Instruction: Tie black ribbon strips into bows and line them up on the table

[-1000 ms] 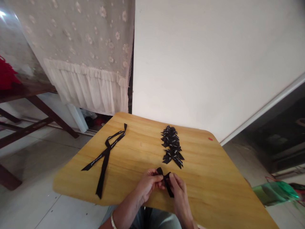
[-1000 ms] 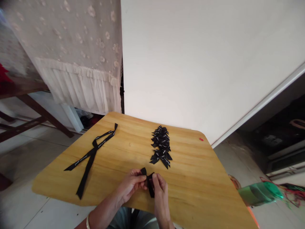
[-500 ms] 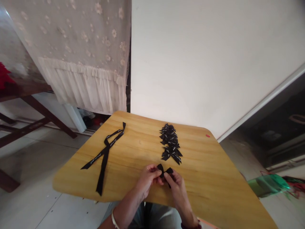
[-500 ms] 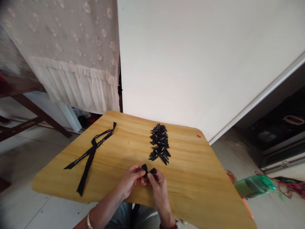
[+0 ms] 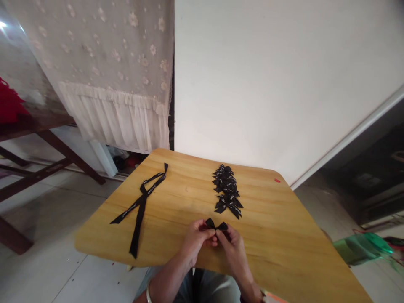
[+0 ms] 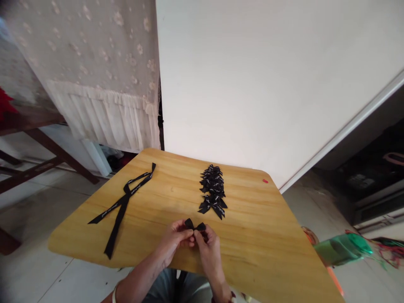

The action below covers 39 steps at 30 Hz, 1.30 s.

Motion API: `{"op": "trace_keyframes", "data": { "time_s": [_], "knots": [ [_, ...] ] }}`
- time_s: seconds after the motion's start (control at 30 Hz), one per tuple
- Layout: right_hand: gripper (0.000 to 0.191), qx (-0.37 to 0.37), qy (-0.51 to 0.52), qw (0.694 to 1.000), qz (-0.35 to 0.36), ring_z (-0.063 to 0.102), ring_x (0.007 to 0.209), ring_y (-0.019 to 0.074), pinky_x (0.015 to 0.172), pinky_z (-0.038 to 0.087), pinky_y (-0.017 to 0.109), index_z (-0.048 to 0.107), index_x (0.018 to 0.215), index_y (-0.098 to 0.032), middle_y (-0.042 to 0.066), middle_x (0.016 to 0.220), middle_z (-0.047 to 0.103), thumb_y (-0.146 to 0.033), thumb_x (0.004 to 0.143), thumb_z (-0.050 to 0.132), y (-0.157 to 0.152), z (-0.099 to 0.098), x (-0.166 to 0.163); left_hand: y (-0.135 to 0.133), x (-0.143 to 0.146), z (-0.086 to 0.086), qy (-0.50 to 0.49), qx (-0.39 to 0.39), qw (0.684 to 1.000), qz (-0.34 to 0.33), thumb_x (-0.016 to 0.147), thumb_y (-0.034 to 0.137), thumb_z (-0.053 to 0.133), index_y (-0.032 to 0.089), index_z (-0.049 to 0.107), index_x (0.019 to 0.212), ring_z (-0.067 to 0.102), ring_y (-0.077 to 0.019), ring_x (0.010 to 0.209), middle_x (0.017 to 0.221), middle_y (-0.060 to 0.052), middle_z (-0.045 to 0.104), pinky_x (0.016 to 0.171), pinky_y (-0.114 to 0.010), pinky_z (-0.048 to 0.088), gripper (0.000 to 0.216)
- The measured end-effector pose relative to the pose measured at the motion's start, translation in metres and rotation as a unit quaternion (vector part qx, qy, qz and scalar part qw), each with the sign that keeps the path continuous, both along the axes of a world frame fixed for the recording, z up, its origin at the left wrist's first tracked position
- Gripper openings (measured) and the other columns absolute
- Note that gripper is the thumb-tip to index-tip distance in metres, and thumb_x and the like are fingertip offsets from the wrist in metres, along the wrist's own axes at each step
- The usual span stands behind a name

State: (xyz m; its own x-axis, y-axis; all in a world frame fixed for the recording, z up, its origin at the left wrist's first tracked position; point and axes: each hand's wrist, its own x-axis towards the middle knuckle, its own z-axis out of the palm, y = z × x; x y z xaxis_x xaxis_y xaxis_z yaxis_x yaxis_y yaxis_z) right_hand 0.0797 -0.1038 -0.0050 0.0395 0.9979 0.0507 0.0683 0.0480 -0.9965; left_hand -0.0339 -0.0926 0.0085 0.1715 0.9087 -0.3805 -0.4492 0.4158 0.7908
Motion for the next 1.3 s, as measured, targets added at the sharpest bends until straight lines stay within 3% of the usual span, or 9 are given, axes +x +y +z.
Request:
{"op": "trace_keyframes", "data": {
  "time_s": [0.17,0.33,0.53,0.67,0.9,1.13,1.2,1.3],
  "knots": [
    [0.017,0.008,-0.043,0.999,-0.009,0.053,0.053,0.0141,0.051,0.042,0.023,0.054,0.065,-0.017,0.001,0.057,0.058,-0.032,0.071,0.056,0.001,-0.005,0.001,0.002,0.001,-0.008,0.008,0.026,1.000,-0.010,0.053,0.020,0.066,0.011,0.056,0.063,0.050,-0.0093,0.043,0.048,0.001,0.056,0.047,-0.023,0.042,0.017],
    [0.021,-0.006,-0.020,1.000,-0.010,0.052,0.051,0.0135,0.050,0.041,0.023,0.054,0.065,-0.016,0.000,0.055,0.057,-0.036,0.071,0.057,0.002,0.000,0.000,0.004,0.001,-0.015,0.004,0.042,0.999,-0.018,0.057,0.020,0.064,0.011,0.057,0.061,0.048,-0.0083,0.040,0.045,0.002,0.053,0.045,-0.022,0.041,0.013],
    [0.037,-0.054,0.024,0.997,-0.053,0.056,0.069,0.0175,0.063,0.042,0.024,0.063,0.070,-0.016,0.004,0.070,0.063,-0.048,0.076,0.046,0.000,0.000,0.006,0.007,-0.002,-0.012,-0.062,0.014,0.998,0.002,0.053,0.020,0.068,0.011,0.056,0.059,0.044,-0.0072,0.040,0.047,0.003,0.050,0.044,-0.025,0.044,0.017],
    [0.042,-0.065,0.019,0.998,-0.012,0.053,0.061,0.0158,0.056,0.040,0.024,0.064,0.069,-0.015,0.004,0.063,0.062,-0.049,0.077,0.042,0.000,0.000,0.007,0.008,-0.003,-0.012,-0.081,0.000,0.997,0.008,0.051,0.020,0.070,0.011,0.055,0.057,0.045,-0.0074,0.039,0.044,0.004,0.050,0.044,-0.022,0.042,0.019],
    [0.025,-0.035,-0.027,0.997,0.063,0.045,0.051,0.0112,0.050,0.035,0.021,0.055,0.058,-0.016,-0.001,0.053,0.052,-0.036,0.073,0.053,0.002,0.004,0.006,0.008,-0.003,-0.012,-0.075,0.008,0.997,0.003,0.051,0.019,0.069,0.011,0.055,0.060,0.045,-0.0070,0.036,0.044,0.003,0.051,0.040,-0.021,0.042,0.018],
    [0.015,0.003,-0.109,0.994,-0.009,0.045,0.051,0.0112,0.049,0.036,0.020,0.051,0.058,-0.017,-0.003,0.054,0.050,-0.028,0.067,0.056,0.000,-0.007,0.003,0.008,-0.007,-0.007,-0.054,-0.003,0.999,-0.002,0.055,0.019,0.065,0.012,0.054,0.062,0.037,-0.0048,0.022,0.042,0.005,0.051,0.023,-0.017,0.031,0.015],
    [0.012,0.011,-0.128,0.991,-0.021,0.048,0.053,0.0120,0.050,0.038,0.020,0.052,0.061,-0.017,-0.001,0.058,0.055,-0.026,0.068,0.055,-0.001,-0.010,0.001,0.008,-0.010,-0.003,-0.067,-0.030,0.997,0.000,0.055,0.016,0.065,0.011,0.054,0.066,0.044,-0.0063,0.026,0.050,0.002,0.058,0.026,-0.017,0.035,0.016],
    [0.011,0.016,-0.142,0.990,-0.010,0.053,0.056,0.0135,0.052,0.041,0.020,0.057,0.067,-0.017,0.001,0.062,0.060,-0.026,0.070,0.053,-0.002,-0.013,0.000,0.008,-0.012,0.000,-0.079,-0.067,0.994,-0.017,0.058,0.013,0.065,0.011,0.054,0.074,0.062,-0.0145,0.049,0.070,-0.008,0.066,0.039,-0.018,0.045,0.020]
  ]
}}
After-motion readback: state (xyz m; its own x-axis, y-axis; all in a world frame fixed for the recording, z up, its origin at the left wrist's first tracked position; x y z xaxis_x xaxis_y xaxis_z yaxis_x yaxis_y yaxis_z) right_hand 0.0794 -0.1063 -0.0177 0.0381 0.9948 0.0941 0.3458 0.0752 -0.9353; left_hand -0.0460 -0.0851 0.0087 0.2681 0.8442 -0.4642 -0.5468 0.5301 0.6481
